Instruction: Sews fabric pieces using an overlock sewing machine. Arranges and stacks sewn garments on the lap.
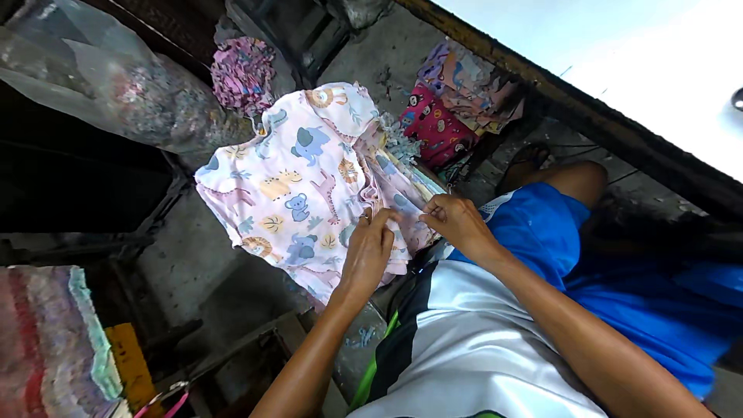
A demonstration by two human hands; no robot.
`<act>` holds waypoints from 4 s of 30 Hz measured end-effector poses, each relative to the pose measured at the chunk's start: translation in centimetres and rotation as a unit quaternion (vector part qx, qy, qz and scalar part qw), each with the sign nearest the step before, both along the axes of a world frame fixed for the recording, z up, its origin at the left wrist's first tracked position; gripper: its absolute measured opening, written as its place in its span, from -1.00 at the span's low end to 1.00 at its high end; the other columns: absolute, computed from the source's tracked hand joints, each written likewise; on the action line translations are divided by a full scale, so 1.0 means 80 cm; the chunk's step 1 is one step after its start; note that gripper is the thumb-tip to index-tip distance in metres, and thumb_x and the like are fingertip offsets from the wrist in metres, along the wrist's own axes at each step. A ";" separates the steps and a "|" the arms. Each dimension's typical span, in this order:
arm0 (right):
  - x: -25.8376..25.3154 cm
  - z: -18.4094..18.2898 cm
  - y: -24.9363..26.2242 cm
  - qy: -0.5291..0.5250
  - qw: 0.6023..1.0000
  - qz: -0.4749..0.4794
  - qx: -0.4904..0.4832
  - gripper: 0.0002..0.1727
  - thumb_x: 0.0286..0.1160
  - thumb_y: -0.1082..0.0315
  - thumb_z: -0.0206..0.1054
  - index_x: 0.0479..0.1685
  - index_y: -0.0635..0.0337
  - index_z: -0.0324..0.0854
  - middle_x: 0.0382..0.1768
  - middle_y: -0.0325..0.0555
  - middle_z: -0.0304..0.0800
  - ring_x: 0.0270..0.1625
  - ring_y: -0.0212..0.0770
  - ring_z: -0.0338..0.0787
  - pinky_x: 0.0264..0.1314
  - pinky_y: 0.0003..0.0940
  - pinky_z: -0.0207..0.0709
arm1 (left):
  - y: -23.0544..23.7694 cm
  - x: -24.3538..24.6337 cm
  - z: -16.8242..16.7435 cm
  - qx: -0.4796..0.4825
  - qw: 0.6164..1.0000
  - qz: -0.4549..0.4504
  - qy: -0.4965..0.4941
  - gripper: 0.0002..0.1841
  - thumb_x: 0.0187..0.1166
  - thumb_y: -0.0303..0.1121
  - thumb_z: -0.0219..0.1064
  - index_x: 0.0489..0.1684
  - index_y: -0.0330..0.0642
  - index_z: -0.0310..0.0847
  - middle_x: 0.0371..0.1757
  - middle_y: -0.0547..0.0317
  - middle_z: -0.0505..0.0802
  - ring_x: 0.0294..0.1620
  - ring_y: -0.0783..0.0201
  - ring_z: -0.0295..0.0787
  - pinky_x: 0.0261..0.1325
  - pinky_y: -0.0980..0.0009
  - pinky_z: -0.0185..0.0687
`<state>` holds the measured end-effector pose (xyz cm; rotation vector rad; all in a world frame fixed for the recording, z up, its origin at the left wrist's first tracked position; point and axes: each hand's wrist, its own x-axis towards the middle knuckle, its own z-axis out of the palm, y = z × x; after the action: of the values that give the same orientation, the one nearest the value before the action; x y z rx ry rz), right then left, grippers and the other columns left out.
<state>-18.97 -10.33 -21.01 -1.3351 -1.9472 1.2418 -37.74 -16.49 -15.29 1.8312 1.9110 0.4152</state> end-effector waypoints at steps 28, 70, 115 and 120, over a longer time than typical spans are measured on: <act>0.003 -0.014 -0.006 -0.033 0.999 -0.001 0.003 -0.72 0.53 0.20 0.50 -0.19 0.30 0.71 -0.32 0.07 0.75 -0.29 0.04 0.78 -0.21 0.10 0.63 | -0.005 -0.011 0.009 -0.028 0.999 -0.007 0.020 -0.74 0.66 -0.51 0.23 0.26 -0.23 0.59 -0.04 -0.20 0.69 -0.34 0.02 0.67 -0.26 0.07 0.65; -0.009 0.008 -0.048 0.059 0.982 0.094 0.150 -0.79 0.57 0.34 0.26 -0.37 0.21 0.73 -0.41 -0.12 0.64 -0.42 -0.22 0.66 -0.36 -0.28 0.56 | 0.009 0.001 -0.014 -0.044 0.999 0.022 -0.019 -0.81 0.58 -0.22 0.43 -0.21 -0.15 0.83 -0.16 -0.10 0.81 -0.03 -0.10 0.73 0.01 -0.09 0.58; -0.002 0.007 -0.029 0.107 0.986 0.128 0.007 -0.83 0.59 0.37 0.39 -0.27 0.31 0.79 -0.32 -0.04 0.74 -0.27 -0.23 0.72 -0.11 -0.33 0.62 | 0.010 -0.002 -0.010 -0.056 0.998 0.022 0.018 -0.71 0.56 -0.14 0.43 -0.31 -0.23 0.76 -0.32 -0.13 0.70 -0.21 -0.12 0.66 -0.19 -0.08 0.54; -0.008 -0.007 -0.011 0.046 0.997 0.055 0.043 -0.79 0.71 0.34 0.28 0.04 0.27 0.76 -0.12 0.06 0.80 -0.15 -0.02 0.82 -0.02 0.03 0.71 | 0.003 -0.043 0.036 -0.069 0.995 0.057 -0.036 -0.78 0.63 -0.28 0.31 -0.35 -0.22 0.68 -0.43 0.06 0.67 -0.36 0.13 0.60 -0.26 0.06 0.51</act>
<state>-19.59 -11.20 -21.56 -1.1225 -2.0078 1.2334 -41.19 -16.23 -12.39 1.6032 1.9493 0.3715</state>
